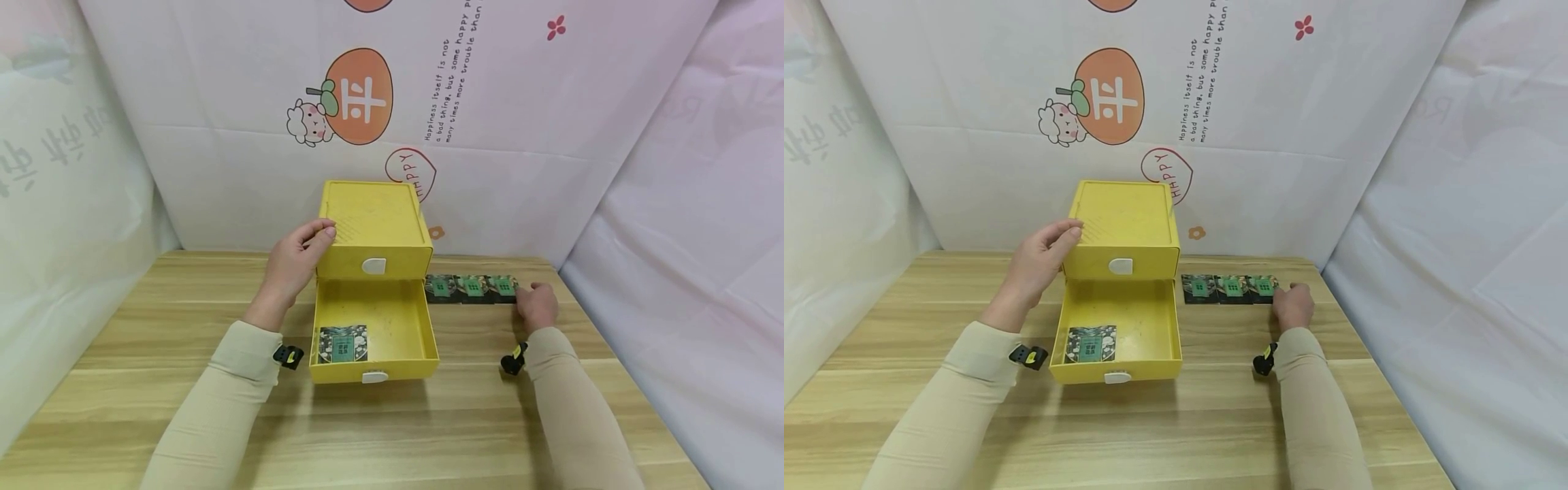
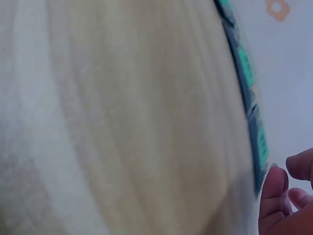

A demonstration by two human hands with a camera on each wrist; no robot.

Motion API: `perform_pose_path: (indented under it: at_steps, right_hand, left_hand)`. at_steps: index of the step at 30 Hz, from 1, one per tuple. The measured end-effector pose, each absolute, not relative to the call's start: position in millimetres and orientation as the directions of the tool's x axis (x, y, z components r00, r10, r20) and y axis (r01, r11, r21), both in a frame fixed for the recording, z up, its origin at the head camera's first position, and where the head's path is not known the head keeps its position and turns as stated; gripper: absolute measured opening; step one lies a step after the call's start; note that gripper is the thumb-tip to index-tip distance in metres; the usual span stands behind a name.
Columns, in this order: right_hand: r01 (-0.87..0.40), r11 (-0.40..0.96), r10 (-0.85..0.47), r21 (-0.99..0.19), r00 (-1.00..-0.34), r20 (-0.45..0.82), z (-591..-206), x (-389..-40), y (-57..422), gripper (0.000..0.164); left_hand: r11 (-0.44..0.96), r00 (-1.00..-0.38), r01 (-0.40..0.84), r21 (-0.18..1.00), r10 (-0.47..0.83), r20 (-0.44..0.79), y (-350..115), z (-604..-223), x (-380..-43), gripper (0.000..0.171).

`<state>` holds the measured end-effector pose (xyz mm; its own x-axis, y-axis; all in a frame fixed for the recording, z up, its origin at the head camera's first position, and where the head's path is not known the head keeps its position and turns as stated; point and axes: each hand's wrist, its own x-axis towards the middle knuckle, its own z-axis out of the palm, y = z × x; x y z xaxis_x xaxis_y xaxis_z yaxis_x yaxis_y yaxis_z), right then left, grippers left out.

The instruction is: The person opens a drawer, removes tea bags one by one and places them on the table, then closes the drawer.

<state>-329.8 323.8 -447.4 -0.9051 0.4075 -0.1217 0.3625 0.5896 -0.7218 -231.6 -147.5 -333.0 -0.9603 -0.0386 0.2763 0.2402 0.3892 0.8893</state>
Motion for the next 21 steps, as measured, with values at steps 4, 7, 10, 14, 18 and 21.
perform_pose_path:
  at_steps: [4,7,10,14,18,21]
  right_hand:
    - [0.301,0.598,0.384,-0.743,-0.921,-0.065,-438.9,-328.8,319.6,0.065]
    - [0.248,0.568,0.371,-0.785,-0.928,-0.025,-429.5,-325.4,312.0,0.065]
    - [0.197,0.545,0.357,-0.815,-0.934,0.013,-419.3,-321.7,303.3,0.065]
    - [0.129,0.546,0.348,-0.827,-0.934,0.084,-406.3,-319.5,292.0,0.06]
    - [0.042,0.552,0.344,-0.832,-0.921,0.182,-392.3,-315.7,279.4,0.05]
    - [-0.036,0.544,0.334,-0.838,-0.907,0.256,-381.4,-310.3,267.7,0.042]
  left_hand:
    - [0.391,-0.96,0.241,0.889,-0.038,0.277,-147.5,-332.9,-231.6,0.056]
    - [0.392,-0.96,0.241,0.888,-0.038,0.277,-147.4,-333.1,-231.9,0.055]
    - [0.392,-0.96,0.24,0.888,-0.037,0.276,-147.3,-333.5,-232.1,0.055]
    - [0.391,-0.962,0.236,0.89,-0.036,0.271,-147.3,-333.9,-232.2,0.056]
    - [0.39,-0.963,0.231,0.891,-0.038,0.266,-147.6,-334.2,-232.5,0.056]
    - [0.39,-0.963,0.23,0.892,-0.04,0.266,-147.8,-334.3,-232.7,0.056]
